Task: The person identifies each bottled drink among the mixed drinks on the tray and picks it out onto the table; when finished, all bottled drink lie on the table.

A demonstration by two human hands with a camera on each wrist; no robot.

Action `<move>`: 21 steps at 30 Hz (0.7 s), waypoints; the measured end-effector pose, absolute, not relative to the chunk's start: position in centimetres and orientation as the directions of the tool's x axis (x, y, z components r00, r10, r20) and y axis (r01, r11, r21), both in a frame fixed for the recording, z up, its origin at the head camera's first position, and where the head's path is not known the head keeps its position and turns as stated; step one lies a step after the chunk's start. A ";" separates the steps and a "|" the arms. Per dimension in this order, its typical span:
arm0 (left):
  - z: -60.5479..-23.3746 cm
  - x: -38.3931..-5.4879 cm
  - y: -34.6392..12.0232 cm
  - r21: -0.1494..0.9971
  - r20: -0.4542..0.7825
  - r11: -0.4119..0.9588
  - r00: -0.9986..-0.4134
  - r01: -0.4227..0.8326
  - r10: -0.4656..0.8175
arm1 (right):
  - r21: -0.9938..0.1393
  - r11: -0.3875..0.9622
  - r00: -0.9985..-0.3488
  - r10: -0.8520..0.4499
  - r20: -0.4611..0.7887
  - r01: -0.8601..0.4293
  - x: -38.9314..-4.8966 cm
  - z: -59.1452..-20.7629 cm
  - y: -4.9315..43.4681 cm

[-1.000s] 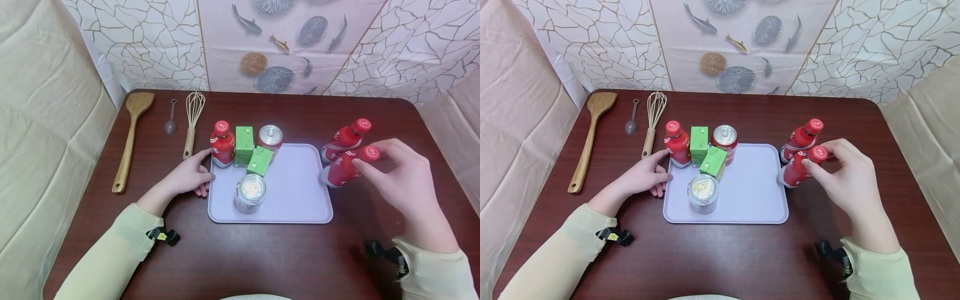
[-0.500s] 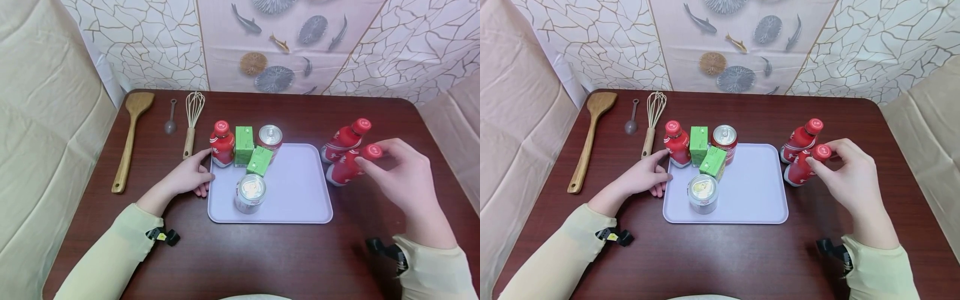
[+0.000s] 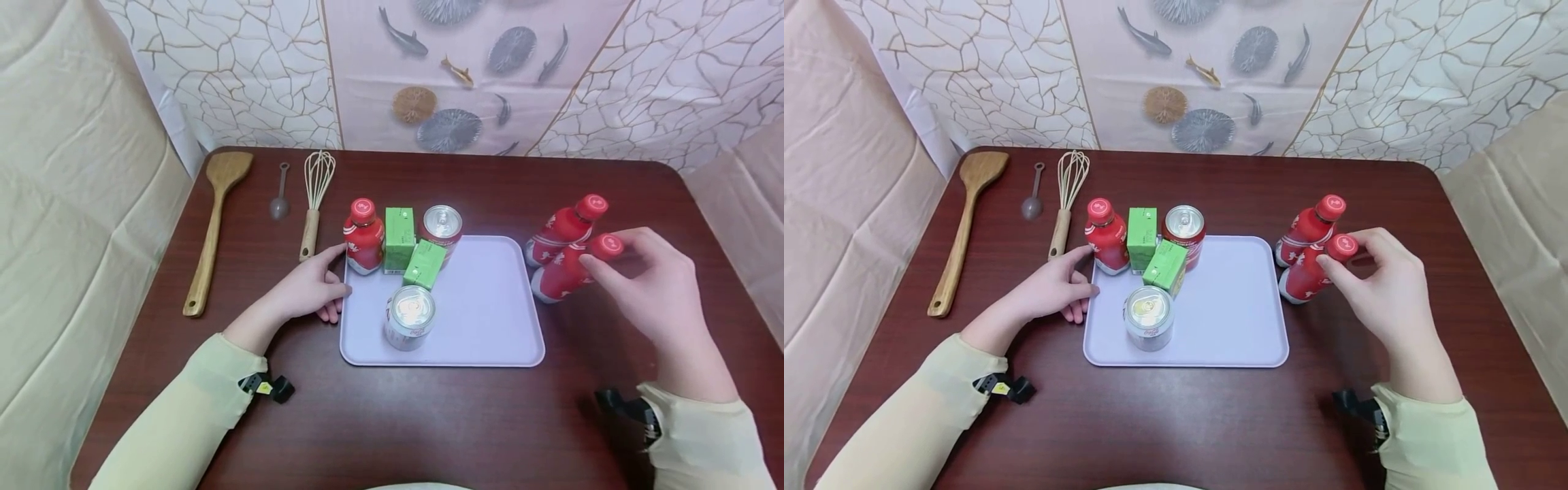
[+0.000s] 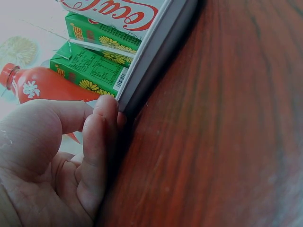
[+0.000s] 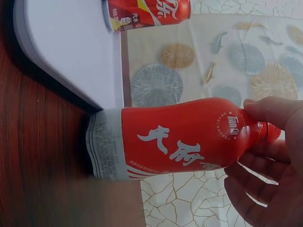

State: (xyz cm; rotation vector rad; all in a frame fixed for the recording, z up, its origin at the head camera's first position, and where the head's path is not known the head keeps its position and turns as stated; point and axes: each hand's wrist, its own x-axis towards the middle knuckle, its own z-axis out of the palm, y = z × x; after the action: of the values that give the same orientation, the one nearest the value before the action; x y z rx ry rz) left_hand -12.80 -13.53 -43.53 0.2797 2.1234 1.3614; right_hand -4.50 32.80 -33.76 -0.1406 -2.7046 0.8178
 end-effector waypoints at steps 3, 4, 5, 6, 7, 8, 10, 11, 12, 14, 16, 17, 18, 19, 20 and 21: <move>-43.6 -12.7 -13.6 0.882 -0.367 0.450 -0.801 -0.138 0.473 | -0.558 0.830 -0.951 0.174 0.255 0.002 -4.4 -33.8 32.9; -43.6 -12.7 -13.6 0.882 -0.368 0.450 -0.801 -0.139 0.473 | -0.553 0.833 -0.951 0.165 0.261 -0.007 -4.4 -33.9 32.8; -43.6 -12.6 -13.6 0.882 -0.368 0.450 -0.801 -0.140 0.472 | -0.549 0.836 -0.952 0.156 0.265 -0.015 -4.5 -33.9 32.8; -43.6 -12.6 -13.6 0.882 -0.369 0.450 -0.801 -0.141 0.471 | -0.548 0.836 -0.952 0.148 0.267 -0.023 -4.5 -33.9 32.8; -43.6 -12.6 -13.7 0.881 -0.370 0.451 -0.801 -0.142 0.470 | -0.548 0.836 -0.953 0.140 0.267 -0.030 -4.5 -33.9 32.8; -43.6 -12.6 -13.7 0.880 -0.371 0.453 -0.801 -0.142 0.469 | -0.544 0.838 -0.954 0.134 0.267 -0.034 -4.5 -33.8 32.7; -43.6 -12.6 -13.6 0.880 -0.370 0.453 -0.801 -0.141 0.470 | -0.539 0.841 -0.955 0.123 0.271 -0.044 -4.5 -33.7 32.7; -43.5 -12.7 -13.6 0.881 -0.368 0.452 -0.801 -0.138 0.472 | -0.538 0.842 -0.954 0.119 0.274 -0.050 -4.5 -33.5 32.7; -43.5 -12.7 -13.5 0.883 -0.365 0.450 -0.801 -0.135 0.475 | -0.539 0.840 -0.953 0.114 0.282 -0.059 -4.5 -33.3 32.7; -43.5 -12.8 -13.5 0.883 -0.361 0.450 -0.801 -0.130 0.477 | -0.543 0.836 -0.950 0.102 0.295 -0.079 -4.5 -33.0 32.6; -43.6 -12.8 -13.5 0.884 -0.360 0.450 -0.801 -0.129 0.478 | -0.548 0.828 -0.940 0.084 0.330 -0.119 -4.7 -32.6 32.4; -43.6 -12.8 -13.5 0.883 -0.361 0.450 -0.801 -0.129 0.478 | -0.545 0.826 -0.932 0.072 0.354 -0.144 -4.8 -32.4 32.2; -43.6 -12.8 -13.4 0.883 -0.361 0.452 -0.801 -0.129 0.477 | -0.539 0.825 -0.924 0.059 0.379 -0.168 -4.9 -32.1 32.0; -43.6 -12.8 -13.4 0.882 -0.361 0.453 -0.801 -0.128 0.477 | -0.530 0.826 -0.914 0.046 0.403 -0.192 -5.0 -31.8 31.7; -43.6 -12.8 -13.4 0.882 -0.362 0.454 -0.801 -0.129 0.477 | -0.520 0.827 -0.904 0.034 0.426 -0.213 -5.1 -31.5 31.3; -43.6 -12.8 -13.4 0.881 -0.363 0.454 -0.801 -0.130 0.477 | -0.509 0.827 -0.892 0.020 0.452 -0.239 -5.2 -31.2 30.9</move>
State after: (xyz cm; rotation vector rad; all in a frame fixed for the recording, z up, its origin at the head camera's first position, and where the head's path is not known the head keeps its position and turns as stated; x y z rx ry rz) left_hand -12.84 -13.43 -43.58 0.2886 2.1258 1.3590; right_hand -5.22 30.88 -31.24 0.1625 -2.5622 0.7949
